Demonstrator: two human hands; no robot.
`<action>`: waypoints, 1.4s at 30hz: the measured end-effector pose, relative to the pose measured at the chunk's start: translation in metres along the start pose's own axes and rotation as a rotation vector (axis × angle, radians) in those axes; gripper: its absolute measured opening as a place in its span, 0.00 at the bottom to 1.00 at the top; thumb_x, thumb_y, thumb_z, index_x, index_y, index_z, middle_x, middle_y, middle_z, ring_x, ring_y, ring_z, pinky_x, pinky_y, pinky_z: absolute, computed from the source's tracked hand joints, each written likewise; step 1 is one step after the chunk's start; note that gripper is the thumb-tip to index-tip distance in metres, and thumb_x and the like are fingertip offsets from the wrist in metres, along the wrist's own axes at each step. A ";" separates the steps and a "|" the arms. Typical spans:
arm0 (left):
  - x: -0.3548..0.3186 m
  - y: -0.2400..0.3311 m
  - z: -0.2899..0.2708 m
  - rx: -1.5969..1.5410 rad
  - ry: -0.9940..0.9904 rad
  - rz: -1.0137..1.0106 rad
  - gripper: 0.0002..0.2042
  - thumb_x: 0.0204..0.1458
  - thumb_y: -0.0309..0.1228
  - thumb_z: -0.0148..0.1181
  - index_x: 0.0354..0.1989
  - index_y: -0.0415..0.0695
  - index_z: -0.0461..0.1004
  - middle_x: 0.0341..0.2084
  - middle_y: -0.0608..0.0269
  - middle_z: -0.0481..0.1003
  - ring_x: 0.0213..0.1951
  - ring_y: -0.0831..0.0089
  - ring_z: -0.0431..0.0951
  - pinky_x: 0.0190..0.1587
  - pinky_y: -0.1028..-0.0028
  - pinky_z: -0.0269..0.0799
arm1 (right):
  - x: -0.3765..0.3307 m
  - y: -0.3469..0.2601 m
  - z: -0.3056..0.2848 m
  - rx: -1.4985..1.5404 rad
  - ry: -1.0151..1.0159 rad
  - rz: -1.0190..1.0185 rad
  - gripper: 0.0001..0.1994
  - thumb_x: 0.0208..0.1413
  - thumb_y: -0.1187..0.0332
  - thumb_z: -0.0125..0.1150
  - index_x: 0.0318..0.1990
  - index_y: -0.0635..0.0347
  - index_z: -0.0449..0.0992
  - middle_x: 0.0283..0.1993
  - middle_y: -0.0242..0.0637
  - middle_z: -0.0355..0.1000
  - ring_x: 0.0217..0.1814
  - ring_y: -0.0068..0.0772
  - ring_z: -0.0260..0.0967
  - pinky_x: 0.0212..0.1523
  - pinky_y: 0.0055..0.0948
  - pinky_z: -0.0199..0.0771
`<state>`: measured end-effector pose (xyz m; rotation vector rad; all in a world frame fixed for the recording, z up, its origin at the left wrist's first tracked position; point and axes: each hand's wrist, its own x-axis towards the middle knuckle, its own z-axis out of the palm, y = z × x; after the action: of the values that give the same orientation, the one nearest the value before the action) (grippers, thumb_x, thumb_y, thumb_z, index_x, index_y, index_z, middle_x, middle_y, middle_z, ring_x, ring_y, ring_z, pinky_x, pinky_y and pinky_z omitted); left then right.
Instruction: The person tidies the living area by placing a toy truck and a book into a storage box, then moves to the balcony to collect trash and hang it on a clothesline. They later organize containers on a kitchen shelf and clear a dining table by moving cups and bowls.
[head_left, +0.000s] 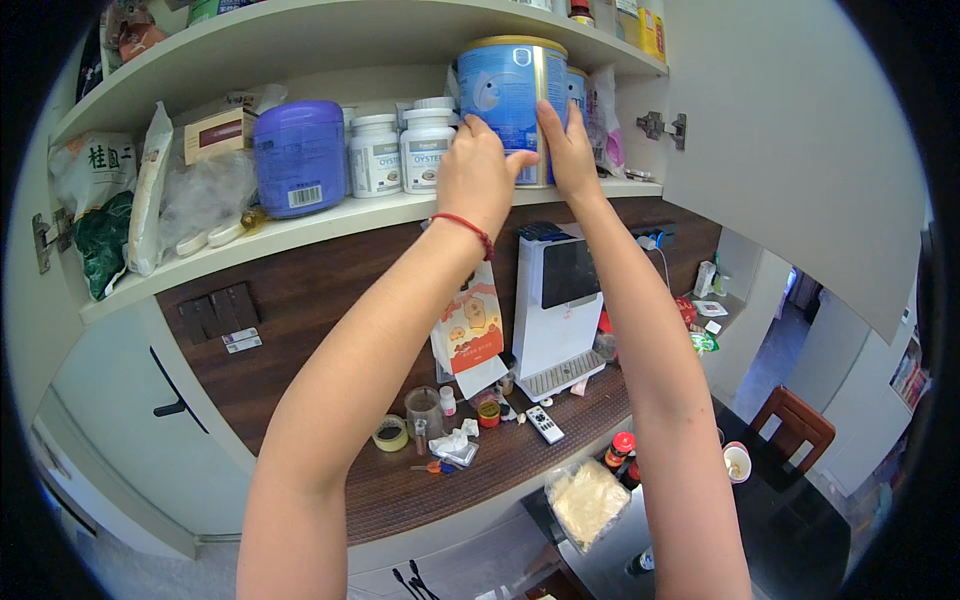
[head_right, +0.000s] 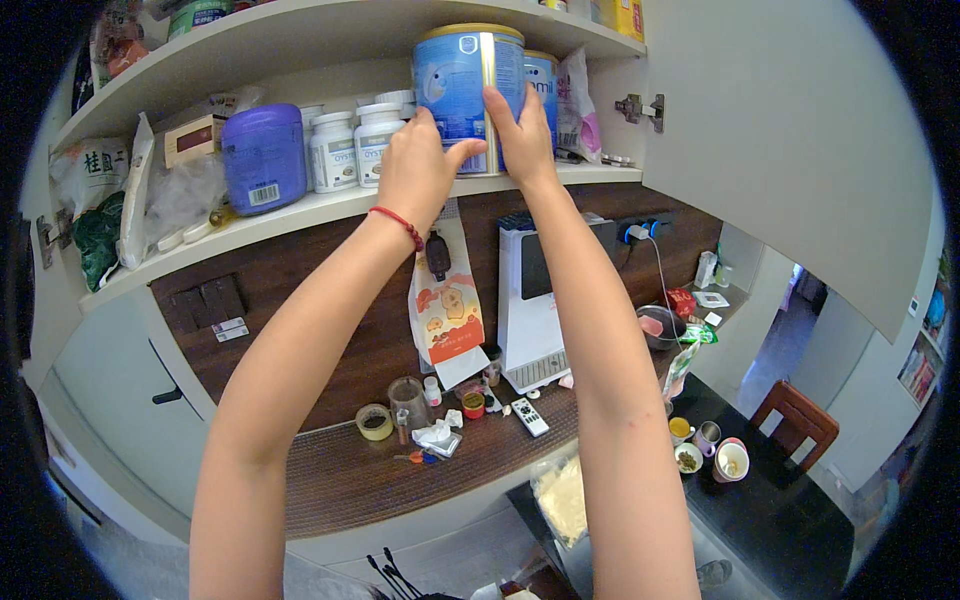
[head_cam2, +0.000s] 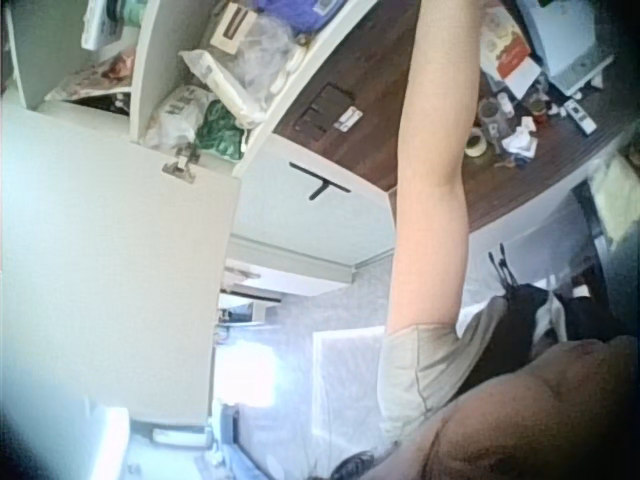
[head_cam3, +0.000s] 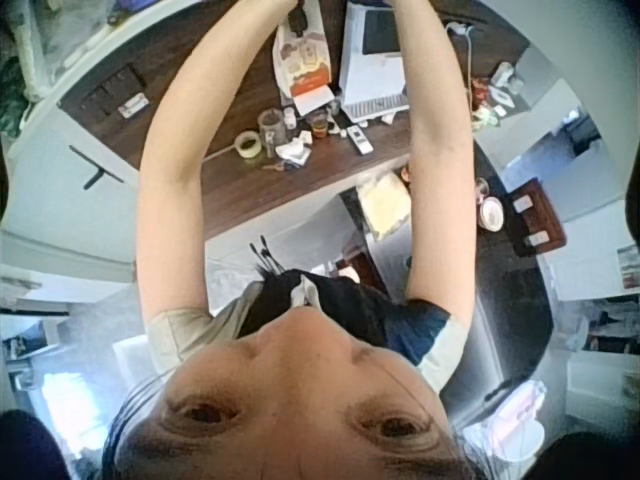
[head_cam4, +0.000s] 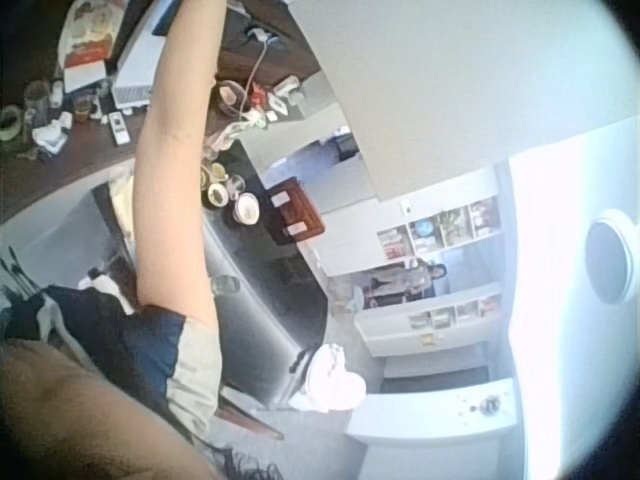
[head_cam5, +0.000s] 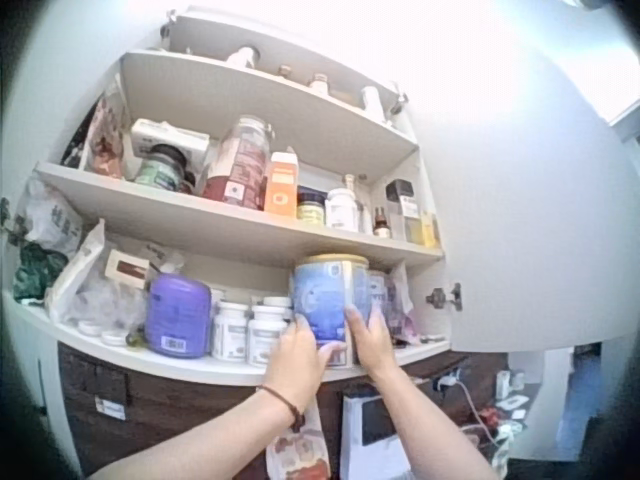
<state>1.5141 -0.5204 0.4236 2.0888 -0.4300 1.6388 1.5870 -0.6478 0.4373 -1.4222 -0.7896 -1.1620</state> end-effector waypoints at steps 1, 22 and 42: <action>0.002 -0.002 0.001 0.007 -0.018 -0.017 0.25 0.35 0.44 0.64 0.28 0.29 0.67 0.25 0.42 0.72 0.31 0.52 0.74 0.32 0.65 0.70 | 0.000 0.003 0.001 -0.063 -0.004 0.004 0.40 0.45 0.40 0.47 0.51 0.73 0.57 0.46 0.57 0.61 0.51 0.47 0.59 0.52 0.32 0.55; -0.002 0.000 0.013 0.195 -0.106 -0.061 0.23 0.48 0.37 0.52 0.43 0.28 0.59 0.30 0.41 0.70 0.33 0.51 0.73 0.34 0.65 0.72 | -0.003 0.016 -0.022 -0.434 -0.308 0.139 0.50 0.38 0.36 0.51 0.54 0.78 0.50 0.50 0.67 0.56 0.55 0.54 0.55 0.55 0.36 0.53; -0.009 -0.019 0.021 0.153 0.195 0.310 0.05 0.44 0.22 0.48 0.31 0.38 0.64 0.29 0.51 0.68 0.32 0.61 0.72 0.32 0.70 0.70 | -0.051 0.006 -0.039 0.066 -0.036 -0.108 0.22 0.55 0.59 0.47 0.51 0.68 0.60 0.46 0.42 0.64 0.48 0.26 0.61 0.49 0.22 0.59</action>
<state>1.5392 -0.5157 0.4079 2.0195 -0.6033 2.0923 1.5684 -0.6800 0.3847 -1.3633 -0.9314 -1.1838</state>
